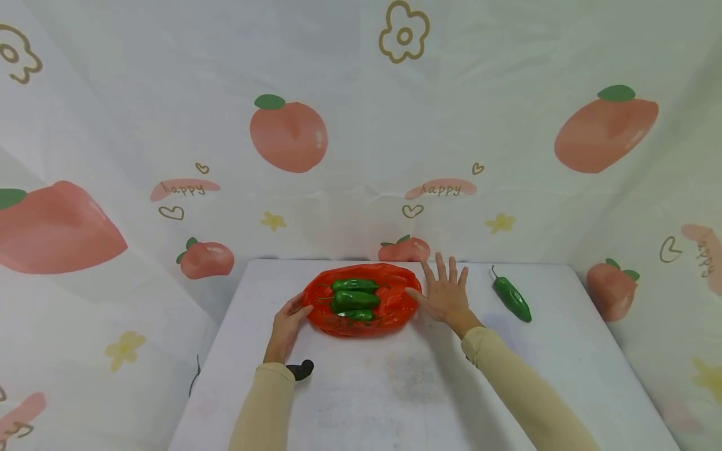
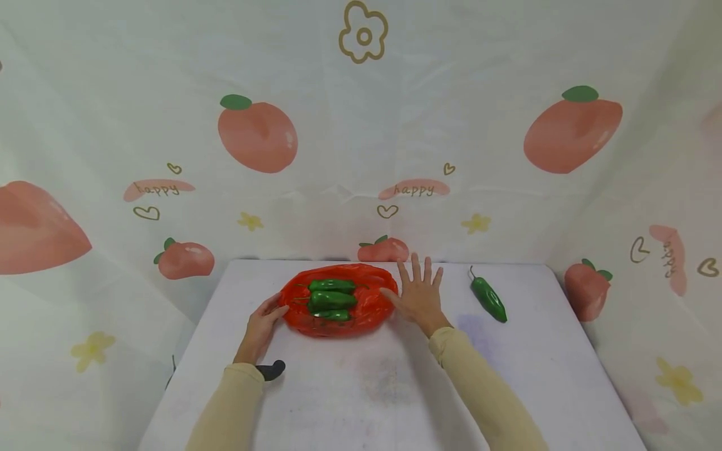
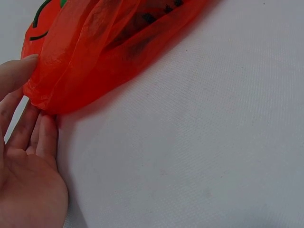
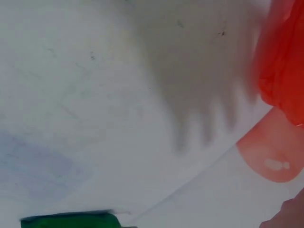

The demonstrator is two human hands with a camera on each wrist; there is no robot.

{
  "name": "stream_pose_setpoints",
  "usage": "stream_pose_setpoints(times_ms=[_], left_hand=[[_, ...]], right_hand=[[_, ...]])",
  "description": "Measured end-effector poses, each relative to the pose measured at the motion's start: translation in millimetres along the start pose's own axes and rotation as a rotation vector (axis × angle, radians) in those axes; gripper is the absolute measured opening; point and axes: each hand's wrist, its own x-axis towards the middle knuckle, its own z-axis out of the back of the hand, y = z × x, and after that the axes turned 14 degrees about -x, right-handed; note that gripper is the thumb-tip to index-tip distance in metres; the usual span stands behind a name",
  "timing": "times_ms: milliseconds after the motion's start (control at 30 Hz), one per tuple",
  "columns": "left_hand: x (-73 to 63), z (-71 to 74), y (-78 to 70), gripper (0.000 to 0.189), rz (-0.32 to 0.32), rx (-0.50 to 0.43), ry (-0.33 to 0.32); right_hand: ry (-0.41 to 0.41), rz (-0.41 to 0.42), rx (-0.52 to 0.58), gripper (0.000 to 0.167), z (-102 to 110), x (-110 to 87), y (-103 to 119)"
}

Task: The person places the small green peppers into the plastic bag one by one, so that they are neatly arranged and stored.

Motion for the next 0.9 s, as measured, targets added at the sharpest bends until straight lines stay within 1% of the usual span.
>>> stream_pose_setpoints(times_ms=[167,233,333,567,767,900], left_hand=[[1.1,0.6,-0.2,0.057,0.000,-0.010,-0.002],[1.2,0.6,-0.2,0.058,0.000,-0.012,-0.001],[1.1,0.1,-0.1,0.058,0.003,-0.011,0.001],[1.3,0.7,1.0,0.058,0.009,-0.014,-0.003],[-0.3,0.0,-1.6,0.058,0.018,0.002,0.000],[-0.8,-1.5,-2.9,0.057,0.019,-0.016,-0.007]], right_hand=[[0.012,-0.019,-0.016,0.093,-2,-3.9,-10],[0.004,-0.026,-0.020,0.093,-4,-5.5,-15],[0.013,-0.040,-0.025,0.092,-9,-7.4,-22],[0.021,-0.044,-0.010,0.089,-19,-16.5,-36],[0.029,-0.059,-0.019,0.091,-24,-24.7,-50],[0.017,-0.068,-0.027,0.092,-29,-27.4,-62]])
